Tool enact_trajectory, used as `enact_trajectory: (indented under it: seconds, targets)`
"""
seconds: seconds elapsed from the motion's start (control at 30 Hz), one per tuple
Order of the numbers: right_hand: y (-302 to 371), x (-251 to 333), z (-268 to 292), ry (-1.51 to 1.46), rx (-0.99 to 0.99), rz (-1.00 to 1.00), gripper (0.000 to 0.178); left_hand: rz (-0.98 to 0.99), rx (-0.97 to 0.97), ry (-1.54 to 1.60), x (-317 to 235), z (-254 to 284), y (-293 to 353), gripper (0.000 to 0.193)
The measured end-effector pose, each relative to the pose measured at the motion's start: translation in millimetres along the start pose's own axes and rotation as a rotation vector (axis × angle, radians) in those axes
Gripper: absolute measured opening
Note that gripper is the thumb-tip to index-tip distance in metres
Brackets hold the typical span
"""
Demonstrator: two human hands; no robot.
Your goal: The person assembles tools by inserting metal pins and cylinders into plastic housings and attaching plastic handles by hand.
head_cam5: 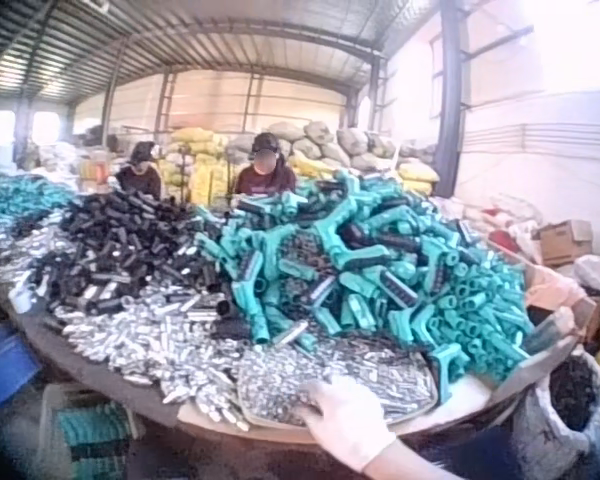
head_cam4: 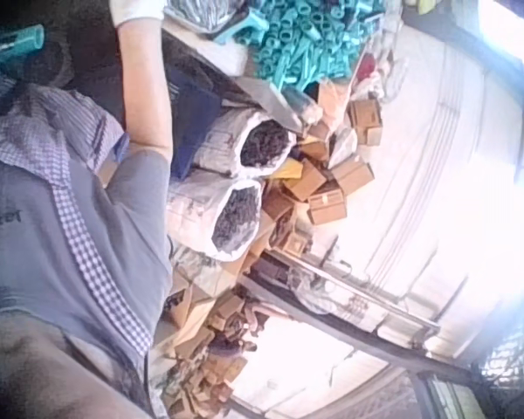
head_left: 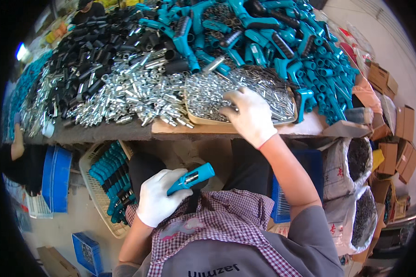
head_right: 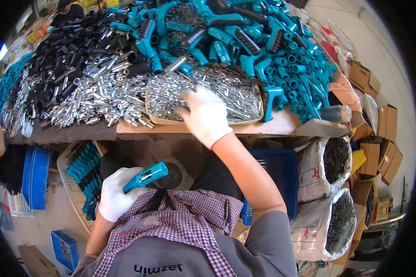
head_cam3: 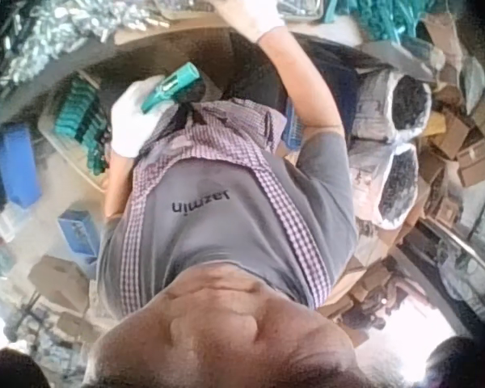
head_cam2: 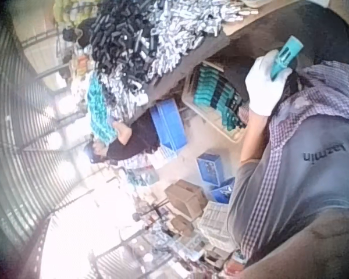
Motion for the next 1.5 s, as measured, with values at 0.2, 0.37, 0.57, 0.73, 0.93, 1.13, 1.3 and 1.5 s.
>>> enact_trajectory:
  seconds: [0.2, 0.37, 0.57, 0.73, 0.93, 1.13, 1.3, 1.5]
  targets:
    - [-23, -18, -35, -0.008, 0.180, -0.048, 0.018, -0.044, -0.033, -0.015, 1, 2, 2, 0.045]
    - [-26, -10, -10, -0.059, 0.010, 0.000, 0.016, -0.016, -0.027, 0.026, 5, 5, 3, 0.043]
    - [-38, -18, -32, -0.024, 0.147, 0.019, 0.015, -0.042, -0.031, 0.039, 1, 7, 3, 0.043]
    - [-38, -30, -21, -0.279, 0.103, -0.011, 0.014, -0.067, -0.073, 0.022, 5, 15, 5, 0.046]
    - [-39, -35, -23, -0.544, 0.118, -0.032, 0.014, -0.042, -0.060, 0.044, 3, 22, 1, 0.046]
    - [-38, -31, -22, -0.399, 0.083, -0.053, 0.014, -0.067, -0.084, -0.008, 2, 25, 2, 0.047]
    - [-20, 7, -10, -0.644, 0.175, -0.073, 0.013, -0.064, -0.090, -0.049, 5, 28, 3, 0.048]
    - [27, 80, -49, -0.711, 0.577, 0.083, 0.013, -0.249, -0.102, -0.264, -16, 30, 5, 0.058]
Point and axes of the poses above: each hand's wrist, its own y-axis away from the middle knuckle, its own z-axis out of the back of the hand, x = y × z, the point moved 10 cm from there along -y, towards the middle knuckle, and after that the axes turned 6 degrees about x, right-handed, at the moved point
